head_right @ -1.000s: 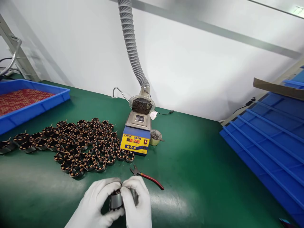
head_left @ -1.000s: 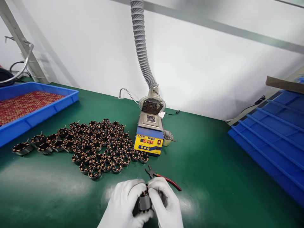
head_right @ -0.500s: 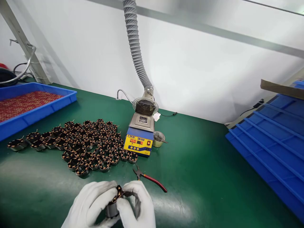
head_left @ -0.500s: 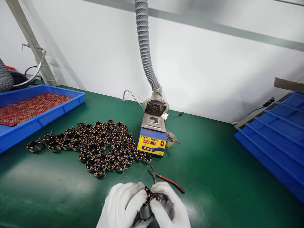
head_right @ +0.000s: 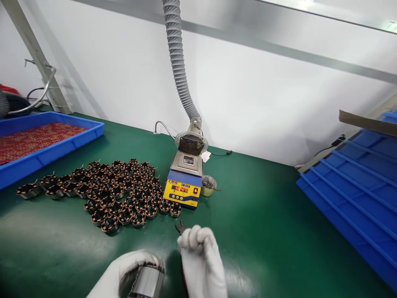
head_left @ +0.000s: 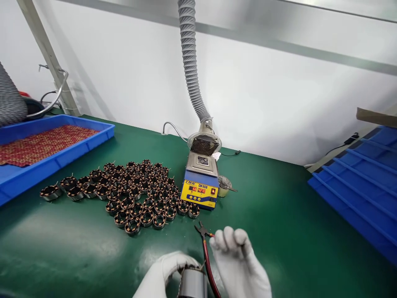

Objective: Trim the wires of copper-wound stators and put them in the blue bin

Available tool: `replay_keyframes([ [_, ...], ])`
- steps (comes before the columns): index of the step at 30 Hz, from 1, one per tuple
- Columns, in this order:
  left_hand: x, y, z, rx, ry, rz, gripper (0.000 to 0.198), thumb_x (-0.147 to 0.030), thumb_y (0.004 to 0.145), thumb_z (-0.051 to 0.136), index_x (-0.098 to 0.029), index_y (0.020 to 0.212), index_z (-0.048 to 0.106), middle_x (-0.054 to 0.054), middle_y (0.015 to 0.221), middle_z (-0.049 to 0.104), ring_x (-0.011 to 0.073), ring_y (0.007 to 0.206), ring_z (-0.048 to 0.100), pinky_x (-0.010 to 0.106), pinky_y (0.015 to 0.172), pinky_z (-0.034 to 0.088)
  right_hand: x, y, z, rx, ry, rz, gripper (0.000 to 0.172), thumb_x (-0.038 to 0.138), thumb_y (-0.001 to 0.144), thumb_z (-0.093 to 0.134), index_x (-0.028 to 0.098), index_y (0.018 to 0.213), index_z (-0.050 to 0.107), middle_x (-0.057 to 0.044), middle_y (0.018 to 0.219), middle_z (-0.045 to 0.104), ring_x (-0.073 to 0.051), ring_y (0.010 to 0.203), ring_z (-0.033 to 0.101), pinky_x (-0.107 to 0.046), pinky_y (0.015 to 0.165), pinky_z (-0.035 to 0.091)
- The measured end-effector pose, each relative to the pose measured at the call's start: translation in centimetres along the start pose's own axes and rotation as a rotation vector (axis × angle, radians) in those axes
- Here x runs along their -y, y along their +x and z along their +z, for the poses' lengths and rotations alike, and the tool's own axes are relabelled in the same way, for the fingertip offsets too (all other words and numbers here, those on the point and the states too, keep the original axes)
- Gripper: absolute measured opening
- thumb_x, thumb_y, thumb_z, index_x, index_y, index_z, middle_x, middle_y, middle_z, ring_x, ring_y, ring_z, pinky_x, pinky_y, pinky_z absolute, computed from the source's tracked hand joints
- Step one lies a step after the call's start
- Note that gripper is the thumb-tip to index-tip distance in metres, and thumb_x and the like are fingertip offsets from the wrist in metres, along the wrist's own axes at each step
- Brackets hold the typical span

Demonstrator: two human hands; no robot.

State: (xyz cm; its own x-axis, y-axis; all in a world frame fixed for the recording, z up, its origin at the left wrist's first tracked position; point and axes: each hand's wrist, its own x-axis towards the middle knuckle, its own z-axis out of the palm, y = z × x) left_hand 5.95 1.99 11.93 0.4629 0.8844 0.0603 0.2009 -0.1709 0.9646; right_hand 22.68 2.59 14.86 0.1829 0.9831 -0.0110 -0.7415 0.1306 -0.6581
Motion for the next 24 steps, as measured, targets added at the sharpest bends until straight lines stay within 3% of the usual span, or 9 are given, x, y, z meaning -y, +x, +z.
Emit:
replay_keyframes([
  [2, 0.0, 0.2, -0.4, -0.163, 0.333, 0.235, 0.049, -0.021, 0.058, 0.082, -0.029, 0.102, 0.062, 0.000, 0.104, 0.071, 0.0231, 0.097, 0.065, 0.030, 0.085, 0.052, -1.0, -0.4, -0.4, 0.039, -0.163, 0.119, 0.016, 0.038, 0.068, 0.077, 0.025, 0.073, 0.068, 0.001, 0.068, 0.060, -0.014, 0.066, 0.055, -0.028, 0.065, 0.046],
  [5, -0.2, 0.8, -0.6, -0.323, 0.626, 0.543, 0.051, -0.026, 0.072, 0.071, -0.026, 0.119, 0.051, 0.008, 0.115, 0.067, 0.0234, 0.109, 0.060, 0.032, 0.092, 0.050, -2.4, -1.5, -0.1, 0.138, -0.298, 0.279, 0.037, 0.039, 0.060, 0.081, 0.022, 0.092, 0.071, -0.006, 0.084, 0.068, -0.022, 0.081, 0.062, -0.034, 0.079, 0.048],
  [7, -0.9, 1.1, -0.7, -0.361, 0.612, 0.592, 0.040, -0.027, 0.082, 0.060, -0.024, 0.120, 0.048, 0.008, 0.112, 0.068, 0.0191, 0.105, 0.062, 0.026, 0.088, 0.052, -2.8, -2.2, 0.5, 0.184, -0.266, 0.312, 0.046, 0.044, 0.061, 0.078, 0.020, 0.100, 0.069, -0.008, 0.087, 0.068, -0.025, 0.086, 0.063, -0.038, 0.083, 0.048],
  [12, -2.9, 2.0, -1.7, -0.262, 0.472, 0.604, 0.029, -0.047, 0.091, 0.047, -0.028, 0.110, 0.057, 0.002, 0.103, 0.072, 0.0129, 0.094, 0.067, 0.016, 0.083, 0.051, -3.1, -2.6, 1.0, 0.161, -0.079, 0.421, 0.045, 0.042, 0.062, 0.077, 0.022, 0.101, 0.067, -0.010, 0.094, 0.068, -0.026, 0.086, 0.064, -0.038, 0.074, 0.052],
  [15, -2.9, 2.4, -2.1, -0.327, 0.260, 0.556, 0.025, -0.042, 0.092, 0.048, -0.026, 0.087, 0.067, 0.000, 0.084, 0.075, 0.0132, 0.087, 0.069, 0.017, 0.081, 0.052, -3.5, -2.4, 0.7, 0.182, -0.016, 0.458, 0.046, 0.038, 0.061, 0.080, 0.024, 0.103, 0.067, -0.008, 0.088, 0.069, -0.022, 0.076, 0.066, -0.038, 0.071, 0.052],
  [17, -2.8, 2.5, -2.1, -0.405, 0.056, 0.403, 0.026, -0.038, 0.089, 0.054, -0.024, 0.072, 0.068, 0.000, 0.074, 0.074, 0.0141, 0.080, 0.070, 0.017, 0.073, 0.054, -3.5, -2.4, 0.5, 0.202, 0.001, 0.499, 0.049, 0.037, 0.058, 0.083, 0.023, 0.102, 0.068, -0.006, 0.080, 0.070, -0.021, 0.069, 0.066, -0.035, 0.067, 0.051],
  [20, -3.2, 2.4, -2.3, -0.524, -0.224, 0.133, 0.022, -0.035, 0.081, 0.058, -0.022, 0.066, 0.068, 0.002, 0.073, 0.073, 0.0178, 0.075, 0.070, 0.023, 0.069, 0.057, -2.9, -2.4, 0.3, 0.168, 0.024, 0.526, 0.050, 0.035, 0.053, 0.087, 0.021, 0.098, 0.069, -0.007, 0.080, 0.072, -0.018, 0.067, 0.067, -0.029, 0.061, 0.050],
  [22, -3.6, 2.4, -2.2, -0.456, -0.251, -0.008, 0.013, -0.030, 0.071, 0.062, -0.022, 0.073, 0.071, 0.005, 0.083, 0.075, 0.0227, 0.082, 0.069, 0.032, 0.077, 0.057, -2.5, -2.5, 0.3, 0.119, 0.014, 0.496, 0.047, 0.033, 0.055, 0.086, 0.021, 0.098, 0.069, -0.007, 0.083, 0.072, -0.018, 0.068, 0.067, -0.028, 0.062, 0.051],
  [24, -3.7, 2.5, -1.9, -0.307, -0.208, -0.081, 0.019, -0.022, 0.061, 0.063, -0.023, 0.077, 0.073, 0.007, 0.096, 0.074, 0.0267, 0.093, 0.067, 0.039, 0.087, 0.054, -2.4, -2.6, 0.5, 0.095, -0.009, 0.453, 0.045, 0.034, 0.059, 0.084, 0.023, 0.100, 0.069, -0.007, 0.086, 0.071, -0.019, 0.072, 0.067, -0.033, 0.068, 0.053],
])
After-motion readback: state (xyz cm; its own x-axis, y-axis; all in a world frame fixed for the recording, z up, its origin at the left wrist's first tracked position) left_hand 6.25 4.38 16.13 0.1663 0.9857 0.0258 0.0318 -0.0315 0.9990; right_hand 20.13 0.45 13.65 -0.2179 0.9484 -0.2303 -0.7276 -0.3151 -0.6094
